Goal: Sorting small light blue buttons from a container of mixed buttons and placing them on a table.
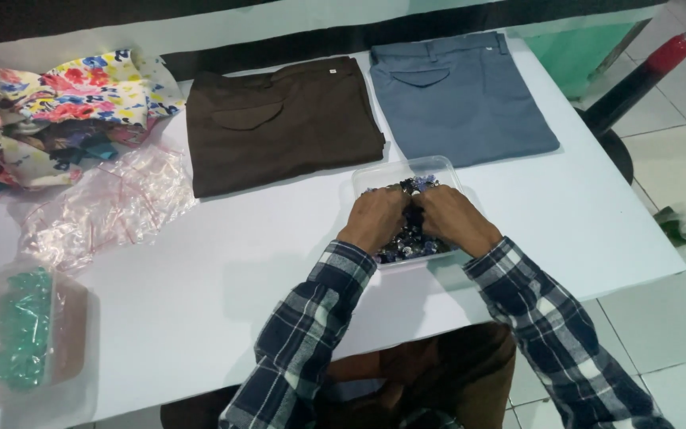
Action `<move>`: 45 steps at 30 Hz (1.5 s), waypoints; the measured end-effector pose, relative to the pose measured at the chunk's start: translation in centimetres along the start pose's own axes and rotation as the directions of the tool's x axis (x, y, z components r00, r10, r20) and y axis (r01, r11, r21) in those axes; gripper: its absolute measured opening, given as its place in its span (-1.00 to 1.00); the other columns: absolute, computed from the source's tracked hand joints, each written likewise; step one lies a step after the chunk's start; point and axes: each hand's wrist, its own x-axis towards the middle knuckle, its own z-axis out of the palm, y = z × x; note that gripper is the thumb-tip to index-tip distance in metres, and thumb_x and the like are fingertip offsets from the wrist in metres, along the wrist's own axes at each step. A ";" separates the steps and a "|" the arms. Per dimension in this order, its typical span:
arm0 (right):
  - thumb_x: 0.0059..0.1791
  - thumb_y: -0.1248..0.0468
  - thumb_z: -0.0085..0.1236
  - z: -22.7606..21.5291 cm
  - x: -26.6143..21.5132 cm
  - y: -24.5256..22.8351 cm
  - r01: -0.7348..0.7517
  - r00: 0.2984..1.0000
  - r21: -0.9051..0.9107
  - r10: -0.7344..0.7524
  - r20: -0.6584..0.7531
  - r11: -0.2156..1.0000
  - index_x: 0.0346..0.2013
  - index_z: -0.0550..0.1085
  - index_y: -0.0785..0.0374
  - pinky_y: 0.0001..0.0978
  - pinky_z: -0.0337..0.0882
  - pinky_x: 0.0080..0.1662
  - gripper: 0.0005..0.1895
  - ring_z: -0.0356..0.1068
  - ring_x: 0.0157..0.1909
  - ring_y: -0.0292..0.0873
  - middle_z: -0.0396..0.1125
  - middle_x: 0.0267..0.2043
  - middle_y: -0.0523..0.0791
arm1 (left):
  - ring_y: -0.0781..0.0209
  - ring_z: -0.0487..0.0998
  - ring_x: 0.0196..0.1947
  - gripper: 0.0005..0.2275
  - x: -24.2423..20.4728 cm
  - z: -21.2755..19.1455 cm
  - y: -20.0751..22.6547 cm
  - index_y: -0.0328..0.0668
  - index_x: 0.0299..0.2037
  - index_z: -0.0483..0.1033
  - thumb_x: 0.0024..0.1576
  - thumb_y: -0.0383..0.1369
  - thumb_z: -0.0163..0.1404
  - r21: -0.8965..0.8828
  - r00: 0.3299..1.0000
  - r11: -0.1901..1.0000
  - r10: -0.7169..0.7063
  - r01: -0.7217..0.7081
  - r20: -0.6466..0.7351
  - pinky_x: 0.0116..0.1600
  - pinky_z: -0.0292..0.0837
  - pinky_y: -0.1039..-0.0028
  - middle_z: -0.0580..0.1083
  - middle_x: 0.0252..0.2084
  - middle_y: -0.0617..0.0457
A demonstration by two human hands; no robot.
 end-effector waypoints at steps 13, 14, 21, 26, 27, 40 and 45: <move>-0.03 0.39 0.00 -4.2 -2.1 -3.7 -0.149 0.981 0.260 0.109 0.162 0.954 0.08 0.53 0.30 0.00 0.42 0.12 -0.62 0.43 0.10 0.26 0.48 -0.01 0.17 | -0.13 0.65 -0.23 -0.80 -3.2 -3.8 0.7 -0.13 -0.10 0.59 0.14 -0.42 -0.07 -0.095 0.986 0.993 -0.059 0.075 0.157 -0.08 0.59 0.21 0.59 -0.31 -0.16; -0.03 0.38 0.03 -3.6 -1.9 -3.3 -0.142 0.987 0.255 0.116 0.113 0.956 0.03 0.55 0.29 -0.03 0.43 0.11 -0.65 0.44 0.08 0.25 0.49 -0.04 0.16 | -0.04 0.66 -0.27 -0.83 -2.9 -3.2 0.8 -0.14 -0.15 0.59 0.12 -0.40 -0.03 -0.034 0.988 0.997 -0.059 0.065 0.145 -0.11 0.60 0.26 0.59 -0.34 -0.10; 0.00 0.34 0.07 -4.3 -2.7 -3.5 -0.157 0.982 0.434 0.187 -0.026 0.887 0.03 0.55 0.25 -0.03 0.45 0.09 -0.69 0.44 0.08 0.22 0.49 -0.04 0.13 | -0.01 0.65 -0.21 -0.82 -3.1 -5.9 1.7 -0.11 -0.10 0.55 0.16 -0.36 -0.06 -0.115 0.985 0.991 -0.043 0.063 0.167 -0.04 0.58 0.24 0.59 -0.27 -0.04; -0.01 0.35 0.13 -4.0 -2.7 -3.3 -0.119 0.972 0.537 0.208 -0.108 0.835 0.03 0.56 0.20 -0.09 0.47 0.02 -0.69 0.49 -0.05 0.16 0.51 -0.15 0.11 | -0.04 0.65 -0.20 -0.87 -3.2 -4.4 0.3 -0.13 -0.15 0.53 0.14 -0.37 0.01 -0.329 0.991 0.936 -0.101 0.123 0.083 -0.03 0.56 0.23 0.59 -0.26 -0.04; -0.03 0.34 0.14 -3.5 -2.6 -2.9 -0.104 0.965 0.555 0.219 -0.147 0.826 0.02 0.57 0.15 -0.16 0.50 -0.04 -0.68 0.55 -0.18 0.09 0.53 -0.27 0.07 | -0.05 0.64 -0.18 -0.88 -3.3 -4.3 0.3 -0.15 -0.17 0.53 0.11 -0.41 0.04 -0.409 0.992 0.904 -0.108 0.125 0.063 0.01 0.54 0.23 0.59 -0.25 -0.05; -0.04 0.43 0.06 -6.1 -3.8 -5.0 -0.134 0.982 0.244 0.096 0.161 0.960 0.02 0.57 0.24 -0.16 0.51 -0.01 -0.65 0.54 -0.06 0.13 0.51 -0.12 0.13 | -0.02 0.64 -0.16 -0.82 -3.0 -6.3 1.0 -0.02 -0.19 0.62 0.02 -0.47 0.09 -0.085 0.975 0.995 -0.029 0.049 0.222 0.12 0.46 0.20 0.61 -0.25 0.01; -0.14 0.33 0.16 -0.2 -1.7 -3.1 -0.066 0.981 -0.072 0.078 0.180 0.995 -0.16 0.59 0.26 0.01 0.56 -0.15 -0.73 0.53 -0.23 0.20 0.44 -0.26 0.17 | 0.11 0.61 -0.20 -0.85 -2.0 -2.2 0.3 0.01 -0.25 0.62 -0.03 -0.32 0.16 0.199 0.971 0.980 -0.042 -0.006 0.235 0.09 0.37 0.23 0.57 -0.31 0.11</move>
